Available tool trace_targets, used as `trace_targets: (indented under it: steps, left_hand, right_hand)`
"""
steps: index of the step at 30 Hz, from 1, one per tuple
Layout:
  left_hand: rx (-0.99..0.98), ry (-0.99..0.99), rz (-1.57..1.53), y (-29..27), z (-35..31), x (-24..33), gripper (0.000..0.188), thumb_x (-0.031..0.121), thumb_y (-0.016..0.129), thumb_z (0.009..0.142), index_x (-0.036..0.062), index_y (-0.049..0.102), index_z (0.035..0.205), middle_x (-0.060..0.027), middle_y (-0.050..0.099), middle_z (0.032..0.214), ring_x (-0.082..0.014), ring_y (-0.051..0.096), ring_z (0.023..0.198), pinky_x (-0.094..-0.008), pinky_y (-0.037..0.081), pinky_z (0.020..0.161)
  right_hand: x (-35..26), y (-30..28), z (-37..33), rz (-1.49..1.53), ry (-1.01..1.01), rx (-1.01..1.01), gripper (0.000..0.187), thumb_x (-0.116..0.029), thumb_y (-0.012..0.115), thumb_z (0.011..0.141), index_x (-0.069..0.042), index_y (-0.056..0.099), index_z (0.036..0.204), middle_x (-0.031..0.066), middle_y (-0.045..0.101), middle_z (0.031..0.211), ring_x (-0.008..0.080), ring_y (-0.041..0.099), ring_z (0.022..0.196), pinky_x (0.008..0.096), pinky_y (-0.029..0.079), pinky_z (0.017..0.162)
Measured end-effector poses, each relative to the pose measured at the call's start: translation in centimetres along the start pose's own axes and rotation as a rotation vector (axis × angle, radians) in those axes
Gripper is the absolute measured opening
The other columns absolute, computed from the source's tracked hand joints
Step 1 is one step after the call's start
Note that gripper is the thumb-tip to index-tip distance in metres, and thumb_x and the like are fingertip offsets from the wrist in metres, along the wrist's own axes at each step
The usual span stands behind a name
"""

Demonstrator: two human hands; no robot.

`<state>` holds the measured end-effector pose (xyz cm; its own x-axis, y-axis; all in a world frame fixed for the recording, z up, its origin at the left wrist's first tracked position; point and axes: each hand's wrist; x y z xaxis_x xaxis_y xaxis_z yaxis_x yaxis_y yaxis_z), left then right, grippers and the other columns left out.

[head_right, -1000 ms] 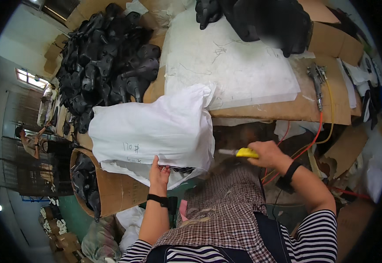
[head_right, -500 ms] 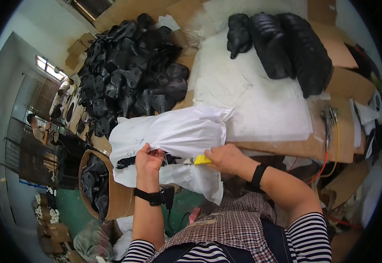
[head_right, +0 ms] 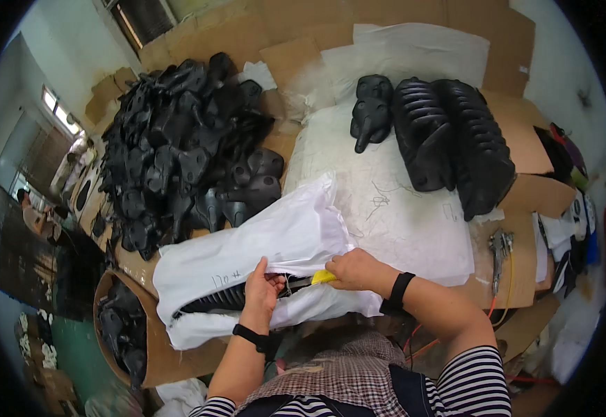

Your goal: The person unpacks a white sack labeled '170#' using a yellow utility knife and removes black cast metal parts. They place the parts on a table and then use a handheld pneumatic tool to clean or deburr the surfaces of the castings one by one.

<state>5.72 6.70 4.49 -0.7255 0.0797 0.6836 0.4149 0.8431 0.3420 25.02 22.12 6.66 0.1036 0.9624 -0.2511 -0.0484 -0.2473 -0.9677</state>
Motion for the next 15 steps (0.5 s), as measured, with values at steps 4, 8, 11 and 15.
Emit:
trace_targets:
  steps: [4, 8, 11, 15]
  left_hand:
    - [0.079, 0.124, 0.384, 2.6, 0.3, -0.5, 0.029, 0.03, 0.06, 0.091, 0.0019, 0.054, 0.083, -0.0061, 0.056, 0.06, -0.0133, 0.043, 0.038, -0.0262, 0.033, 0.036]
    - [0.237, 0.198, 0.169, 3.7, -2.3, 0.1, 0.029, 0.019, 0.066, 0.086, 0.0009, 0.049, 0.072, -0.0086, 0.054, 0.06, -0.0126, 0.047, 0.041, -0.0258, 0.032, 0.034]
    - [0.307, 0.275, 0.122, 3.8, -4.3, -0.3, 0.026, 0.016, 0.066, 0.085, 0.0012, 0.048, 0.072, -0.0066, 0.052, 0.059, -0.012, 0.047, 0.041, -0.0249, 0.032, 0.035]
    - [0.287, 0.383, -0.025, 4.0, -7.3, 2.3, 0.018, 0.016, 0.065, 0.085, 0.0049, 0.053, 0.078, -0.003, 0.053, 0.061, -0.0096, 0.047, 0.044, -0.0215, 0.032, 0.037]
  right_hand:
    - [0.7, -0.3, 1.7, 0.049, -0.082, -0.078, 0.032, -0.035, 0.066, 0.079, -0.005, 0.058, 0.086, 0.013, 0.062, 0.075, 0.0327, 0.065, 0.068, 0.0429, 0.052, 0.061]
    - [3.3, -2.0, 3.6, 0.046, -0.236, -0.035, 0.033, -0.037, 0.066, 0.079, -0.006, 0.058, 0.087, 0.0129, 0.062, 0.074, 0.0328, 0.064, 0.067, 0.0428, 0.051, 0.061]
    - [7.4, -2.5, 4.7, 0.089, -0.286, -0.064, 0.031, -0.037, 0.067, 0.078, -0.008, 0.058, 0.088, 0.0119, 0.062, 0.075, 0.0318, 0.064, 0.068, 0.0419, 0.051, 0.062]
    - [18.2, -4.6, 3.0, 0.02, -0.102, -0.009, 0.028, -0.036, 0.067, 0.079, -0.009, 0.062, 0.086, 0.0112, 0.066, 0.08, 0.0319, 0.065, 0.073, 0.0419, 0.051, 0.065]
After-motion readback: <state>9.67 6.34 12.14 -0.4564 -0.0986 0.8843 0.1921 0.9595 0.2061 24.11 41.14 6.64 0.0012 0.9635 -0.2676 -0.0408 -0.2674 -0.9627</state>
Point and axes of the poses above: each hand's wrist, its own z-axis towards the middle knuckle, its own y-axis out of the palm, x = y × z
